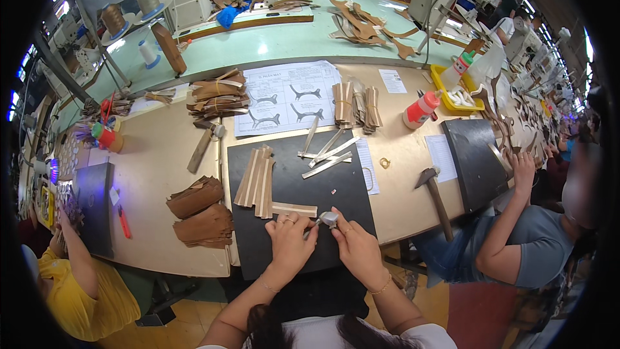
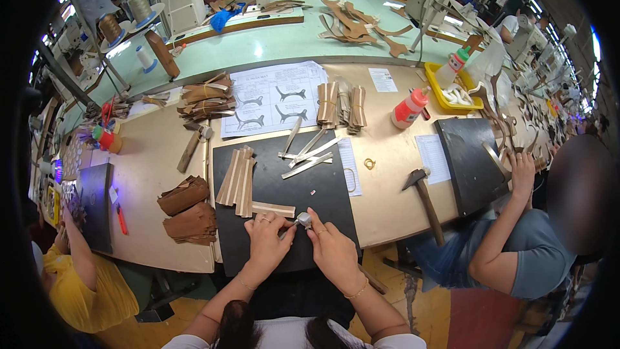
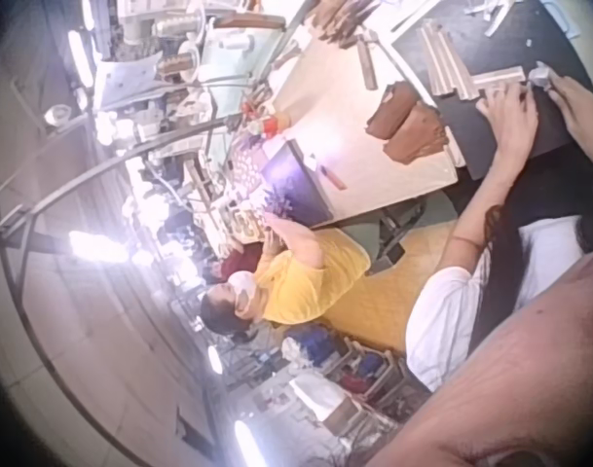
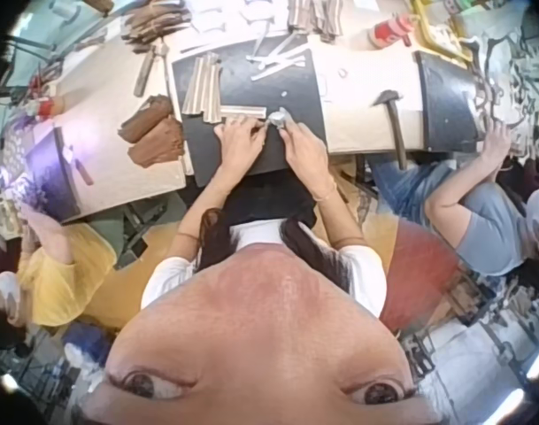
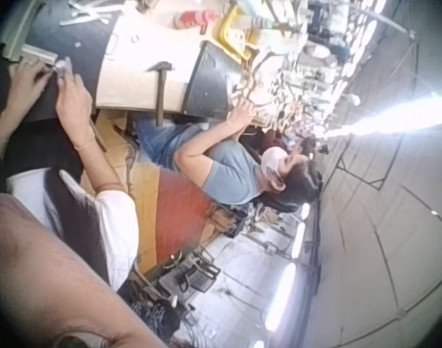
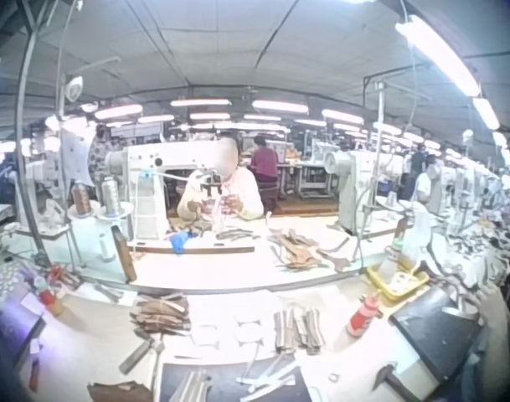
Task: The person repeatedly smooths the edges of thin leather strips using a small metal tool on a black mat. They pick up each strip, run the tool along its length, and place it back on the table. Other workers are visible in the background performing similar tasks.
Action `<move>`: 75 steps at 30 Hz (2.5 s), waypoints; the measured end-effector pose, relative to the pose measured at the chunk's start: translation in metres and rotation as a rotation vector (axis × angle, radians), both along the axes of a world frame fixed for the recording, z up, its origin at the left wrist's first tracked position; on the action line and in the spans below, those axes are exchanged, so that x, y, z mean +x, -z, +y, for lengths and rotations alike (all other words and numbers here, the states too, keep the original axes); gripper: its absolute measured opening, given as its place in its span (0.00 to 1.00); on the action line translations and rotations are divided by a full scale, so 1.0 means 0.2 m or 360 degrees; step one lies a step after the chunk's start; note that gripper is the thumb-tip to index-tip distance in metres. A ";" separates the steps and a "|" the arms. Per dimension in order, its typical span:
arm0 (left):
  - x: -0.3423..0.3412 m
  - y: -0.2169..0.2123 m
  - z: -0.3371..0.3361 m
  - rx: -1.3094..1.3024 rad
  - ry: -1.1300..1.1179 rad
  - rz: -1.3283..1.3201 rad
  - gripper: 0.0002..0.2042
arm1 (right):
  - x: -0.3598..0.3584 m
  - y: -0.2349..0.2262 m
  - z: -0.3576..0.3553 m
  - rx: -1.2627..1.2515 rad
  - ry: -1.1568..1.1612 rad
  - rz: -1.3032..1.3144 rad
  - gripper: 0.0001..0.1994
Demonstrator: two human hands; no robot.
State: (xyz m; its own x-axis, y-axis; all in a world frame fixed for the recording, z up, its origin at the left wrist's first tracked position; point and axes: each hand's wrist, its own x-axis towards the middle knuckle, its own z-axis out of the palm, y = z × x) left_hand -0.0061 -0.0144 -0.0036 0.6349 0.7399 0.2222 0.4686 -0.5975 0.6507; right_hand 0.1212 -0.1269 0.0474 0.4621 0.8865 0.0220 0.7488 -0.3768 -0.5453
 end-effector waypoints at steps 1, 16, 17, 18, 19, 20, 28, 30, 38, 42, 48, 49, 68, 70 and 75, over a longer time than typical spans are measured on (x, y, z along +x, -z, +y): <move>0.00 0.00 0.00 0.0000 0.0000 0.0002 0.05 | 0.00 0.00 0.00 -0.0010 0.0004 0.0003 0.23; -0.01 -0.01 0.00 -0.0019 0.0027 0.0055 0.06 | 0.00 0.00 0.00 0.0006 -0.0007 0.0005 0.23; -0.01 -0.01 0.00 -0.0033 0.0029 0.0066 0.06 | 0.00 -0.01 0.00 0.0001 -0.0009 0.0003 0.23; -0.01 -0.01 0.00 -0.0050 0.0030 0.0080 0.06 | 0.00 -0.01 0.00 -0.0015 -0.0007 0.0000 0.23; -0.01 -0.02 0.00 -0.0056 0.0035 0.0077 0.06 | 0.00 -0.01 0.00 -0.0031 -0.0007 -0.0003 0.23; -0.01 -0.02 0.01 -0.0066 0.0038 0.0077 0.06 | 0.00 -0.01 0.00 -0.0036 -0.0007 -0.0011 0.23; 0.00 -0.02 0.01 -0.0036 0.0024 0.0046 0.06 | 0.00 -0.01 0.00 0.0009 -0.0024 -0.0039 0.23; -0.01 -0.02 0.01 -0.0050 0.0037 0.0067 0.06 | 0.01 0.00 0.00 0.0011 -0.0027 -0.0041 0.23; 0.00 -0.02 0.01 -0.0030 0.0029 0.0054 0.05 | 0.00 -0.01 0.01 -0.0012 -0.0020 -0.0027 0.23; -0.01 -0.02 0.02 -0.0091 0.0056 0.0088 0.06 | 0.00 -0.01 0.00 0.0001 -0.0019 -0.0015 0.24; 0.00 -0.02 0.02 -0.0015 0.0040 0.0076 0.05 | 0.00 0.01 0.00 -0.0025 -0.0004 -0.0007 0.25; 0.00 -0.02 0.02 -0.0021 0.0038 0.0080 0.05 | 0.00 0.01 0.00 -0.0021 0.0011 -0.0013 0.25; 0.00 -0.03 0.01 -0.0153 0.0056 0.0142 0.05 | 0.01 0.00 0.00 0.0043 -0.0028 -0.0050 0.24; 0.01 -0.02 0.01 -0.0030 0.0032 0.0050 0.05 | 0.01 -0.01 -0.01 0.0062 -0.0025 -0.0039 0.25; 0.03 -0.01 -0.01 0.0003 -0.0005 0.0036 0.04 | 0.03 -0.04 -0.02 0.0102 0.0014 0.0030 0.25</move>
State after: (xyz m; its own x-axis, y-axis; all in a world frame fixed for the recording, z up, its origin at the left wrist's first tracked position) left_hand -0.0006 -0.0166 -0.0017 0.6373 0.7416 0.2094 0.4852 -0.5973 0.6387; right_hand 0.1279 -0.1319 0.0547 0.4707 0.8795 0.0701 0.7350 -0.3469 -0.5826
